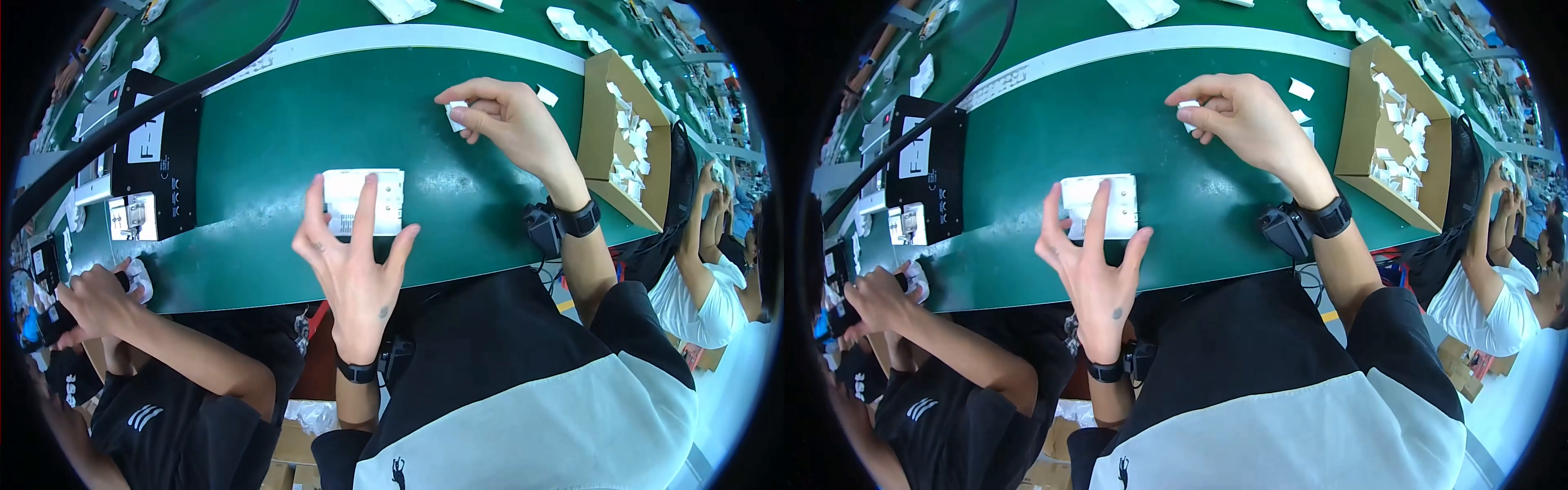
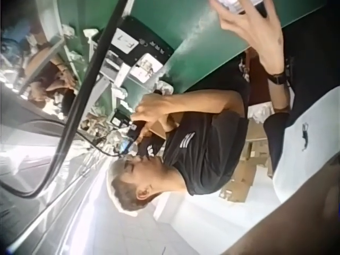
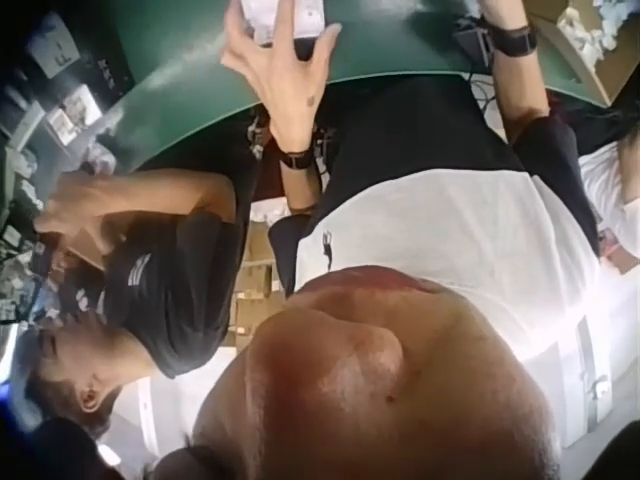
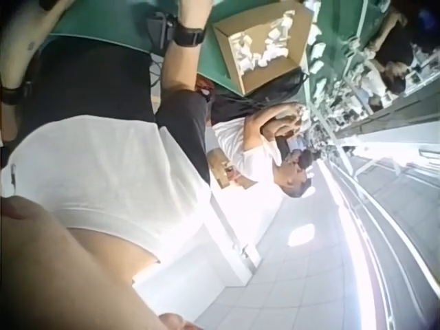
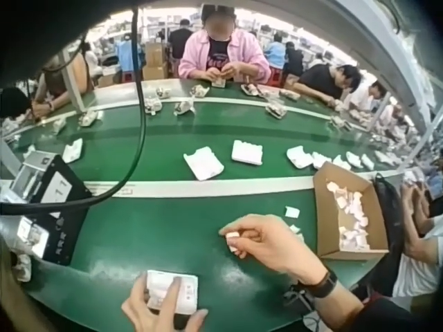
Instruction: Folding and assembling small white paper components on a factory assembly line.
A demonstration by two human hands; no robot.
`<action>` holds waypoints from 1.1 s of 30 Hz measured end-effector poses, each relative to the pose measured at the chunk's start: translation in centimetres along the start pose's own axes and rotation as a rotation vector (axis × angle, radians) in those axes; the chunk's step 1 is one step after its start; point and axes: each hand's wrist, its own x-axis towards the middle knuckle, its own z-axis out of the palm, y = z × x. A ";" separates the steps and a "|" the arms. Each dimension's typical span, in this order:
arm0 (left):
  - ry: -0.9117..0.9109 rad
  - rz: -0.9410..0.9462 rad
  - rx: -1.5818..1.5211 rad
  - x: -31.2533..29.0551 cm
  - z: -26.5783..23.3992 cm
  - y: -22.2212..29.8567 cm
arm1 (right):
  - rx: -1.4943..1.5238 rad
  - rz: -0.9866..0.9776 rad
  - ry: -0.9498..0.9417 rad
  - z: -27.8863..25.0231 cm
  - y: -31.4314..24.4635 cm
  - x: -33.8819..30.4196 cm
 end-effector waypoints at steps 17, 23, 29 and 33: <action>0.070 0.111 0.027 0.7 -0.7 -1.5 | -0.637 -0.466 -0.054 -0.2 -0.5 0.5; 0.059 0.110 0.048 1.3 -0.1 -1.9 | -0.615 -0.399 -0.027 0.1 0.1 0.7; 0.085 0.131 -0.009 1.4 0.2 -1.5 | -0.647 -0.112 -0.077 0.2 -2.5 -0.7; 0.066 0.090 -0.047 1.6 0.3 -2.0 | -0.731 -0.419 0.046 -0.9 -2.4 -1.0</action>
